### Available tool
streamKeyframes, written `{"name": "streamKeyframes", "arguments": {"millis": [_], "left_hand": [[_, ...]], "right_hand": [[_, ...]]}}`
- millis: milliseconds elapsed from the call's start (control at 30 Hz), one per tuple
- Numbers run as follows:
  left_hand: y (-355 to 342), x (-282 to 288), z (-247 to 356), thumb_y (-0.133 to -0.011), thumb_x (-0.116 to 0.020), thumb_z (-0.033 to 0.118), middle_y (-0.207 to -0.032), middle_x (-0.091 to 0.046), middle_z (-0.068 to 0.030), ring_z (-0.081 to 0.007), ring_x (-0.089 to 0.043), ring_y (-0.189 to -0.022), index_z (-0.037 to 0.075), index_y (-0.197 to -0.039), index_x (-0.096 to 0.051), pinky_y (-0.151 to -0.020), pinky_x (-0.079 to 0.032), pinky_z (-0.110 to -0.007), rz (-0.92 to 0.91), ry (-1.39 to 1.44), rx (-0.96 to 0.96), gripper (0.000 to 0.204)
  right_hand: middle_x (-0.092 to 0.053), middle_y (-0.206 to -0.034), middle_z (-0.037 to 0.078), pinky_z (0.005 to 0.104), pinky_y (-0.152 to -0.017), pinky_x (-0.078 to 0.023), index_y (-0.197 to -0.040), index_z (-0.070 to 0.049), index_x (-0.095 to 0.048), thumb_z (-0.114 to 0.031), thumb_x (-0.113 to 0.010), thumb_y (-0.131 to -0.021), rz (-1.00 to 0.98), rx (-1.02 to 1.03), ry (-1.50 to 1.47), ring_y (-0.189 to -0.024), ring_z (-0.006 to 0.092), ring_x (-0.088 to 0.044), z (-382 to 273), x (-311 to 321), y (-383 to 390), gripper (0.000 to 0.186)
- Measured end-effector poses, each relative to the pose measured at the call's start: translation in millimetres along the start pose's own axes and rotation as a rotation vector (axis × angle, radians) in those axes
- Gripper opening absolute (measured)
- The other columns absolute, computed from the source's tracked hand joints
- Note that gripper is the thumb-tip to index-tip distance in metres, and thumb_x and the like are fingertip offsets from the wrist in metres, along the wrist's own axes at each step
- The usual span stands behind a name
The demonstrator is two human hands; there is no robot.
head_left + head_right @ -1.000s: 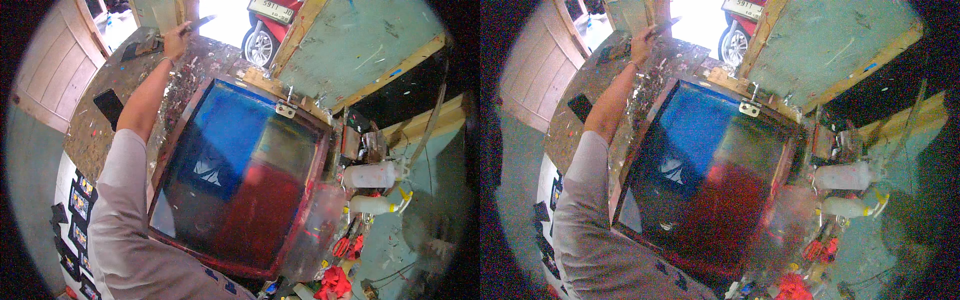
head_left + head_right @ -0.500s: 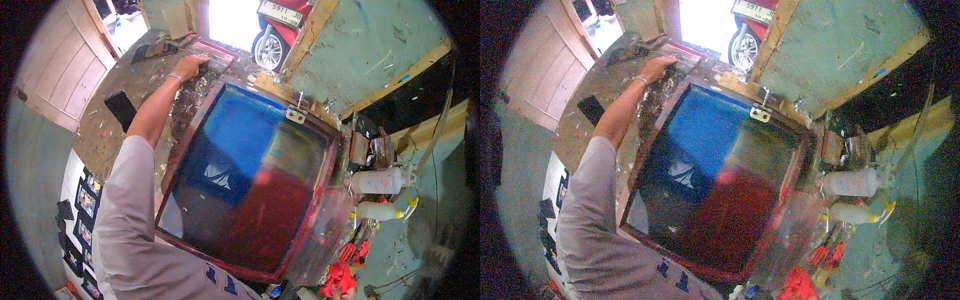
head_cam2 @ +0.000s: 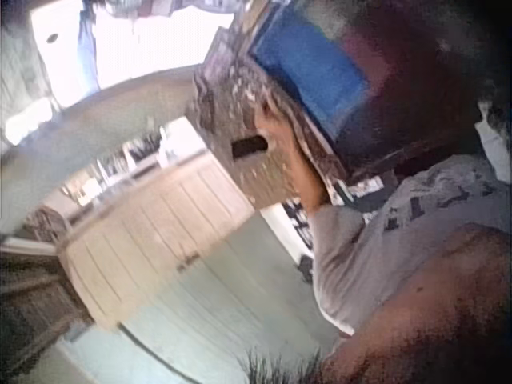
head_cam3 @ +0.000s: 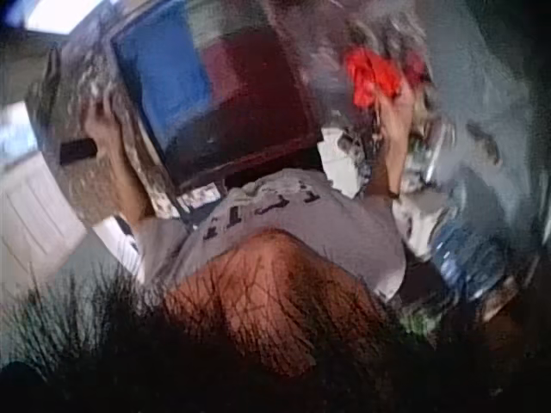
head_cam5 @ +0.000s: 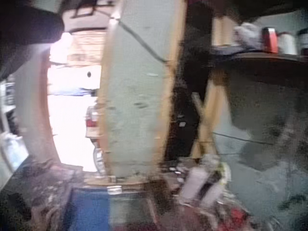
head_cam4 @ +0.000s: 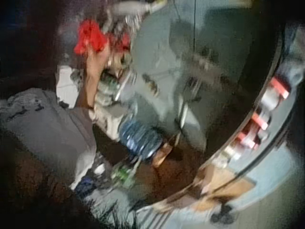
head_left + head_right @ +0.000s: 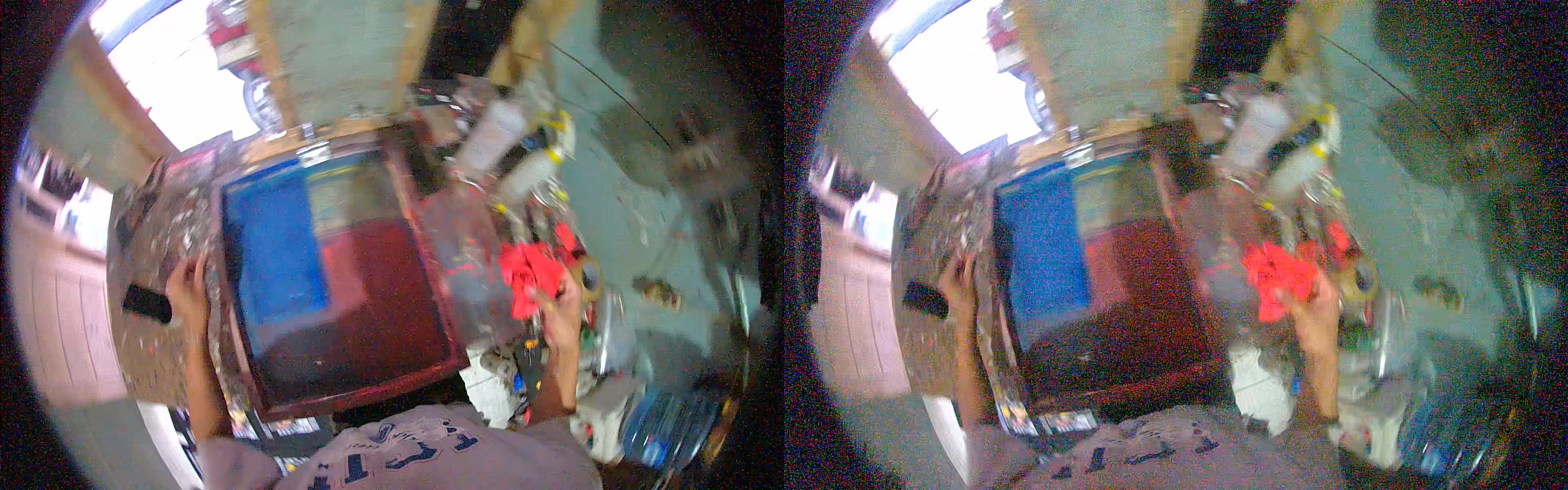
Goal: The person wipes a screen printing frame with a red cloth, then wipes a small rectangular object with the same cloth. Finally, the person arranges several black t-shirts on the floor.
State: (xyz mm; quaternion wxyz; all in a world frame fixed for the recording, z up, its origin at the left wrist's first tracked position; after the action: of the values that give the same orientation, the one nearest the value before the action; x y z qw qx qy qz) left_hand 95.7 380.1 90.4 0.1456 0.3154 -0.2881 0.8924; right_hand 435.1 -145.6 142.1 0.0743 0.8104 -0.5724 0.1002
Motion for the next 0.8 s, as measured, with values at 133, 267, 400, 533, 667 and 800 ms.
{"name": "streamKeyframes", "arguments": {"millis": [133, 267, 400, 533, 667, 800], "left_hand": [[70, 32, -2, -0.098, -0.061, 0.010, -0.093, -0.068, -0.0082, -0.0153, -0.064, -0.085, -0.004, -0.104, -0.067, -0.082, -0.051, -0.028, 0.054, 0.130, 0.029, 0.016], [110, 46, -39, -0.101, -0.057, 0.016, -0.094, -0.067, -0.0095, -0.0151, -0.062, -0.086, -0.004, -0.108, -0.066, -0.079, -0.050, -0.028, 0.082, 0.260, 0.208, 0.023], [140, 78, -34, -0.102, -0.056, 0.021, -0.093, -0.067, -0.0096, -0.0163, -0.062, -0.084, -0.003, -0.111, -0.065, -0.076, -0.049, -0.029, 0.206, 0.202, 0.231, 0.028], [178, 96, -38, -0.103, -0.055, 0.025, -0.095, -0.068, -0.0112, -0.0171, -0.064, -0.083, -0.002, -0.114, -0.065, -0.075, -0.053, -0.030, 0.300, 0.183, 0.285, 0.031], [206, 110, -45, -0.102, -0.055, 0.027, -0.097, -0.069, -0.0126, -0.0188, -0.067, -0.084, -0.002, -0.115, -0.065, -0.075, -0.056, -0.032, 0.330, 0.166, 0.317, 0.033], [221, 118, -25, -0.101, -0.057, 0.028, -0.098, -0.070, -0.0145, -0.0199, -0.068, -0.085, -0.003, -0.113, -0.066, -0.077, -0.056, -0.032, 0.349, 0.100, 0.319, 0.035]], "right_hand": [[-0.070, -0.114, 0.008, 0.0331, -0.092, -0.051, -0.123, 0.000, -0.064, -0.002, -0.072, -0.082, 0.157, 0.068, -0.220, -0.101, 0.0176, -0.066, -18, 58, -13, 0.042], [-0.070, -0.114, 0.008, 0.0321, -0.092, -0.051, -0.122, 0.000, -0.064, -0.008, -0.071, -0.087, 0.360, 0.120, -0.210, -0.100, 0.0166, -0.066, -6, 155, -31, 0.038], [-0.070, -0.110, 0.006, 0.0285, -0.083, -0.052, -0.120, 0.000, -0.064, -0.007, -0.071, -0.088, 0.453, 0.145, -0.243, -0.094, 0.0147, -0.066, -22, 193, -41, 0.034], [-0.071, -0.107, 0.006, 0.0285, -0.082, -0.052, -0.119, -0.001, -0.065, -0.008, -0.071, -0.088, 0.316, 0.130, 0.070, -0.092, 0.0125, -0.066, 1, 212, -45, 0.033], [-0.071, -0.106, 0.004, 0.0278, -0.081, -0.051, -0.118, -0.002, -0.066, -0.008, -0.072, -0.086, 0.125, -0.012, 0.325, -0.091, 0.0112, -0.064, 41, 219, -96, 0.033], [-0.071, -0.102, 0.005, 0.0303, -0.082, -0.051, -0.117, -0.002, -0.066, -0.007, -0.075, -0.080, -0.429, -0.073, 0.472, -0.089, 0.0143, -0.064, 105, 206, -169, 0.039]]}}
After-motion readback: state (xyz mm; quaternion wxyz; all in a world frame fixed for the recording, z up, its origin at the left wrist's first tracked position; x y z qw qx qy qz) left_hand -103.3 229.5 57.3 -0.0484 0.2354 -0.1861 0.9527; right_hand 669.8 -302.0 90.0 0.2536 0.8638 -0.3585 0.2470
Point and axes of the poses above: each hand's wrist, its own y-axis away from the middle knuckle, its own x-axis out of the back of the hand, z = x × y, the point moved 7 cm from there along -y, towards the middle knuckle
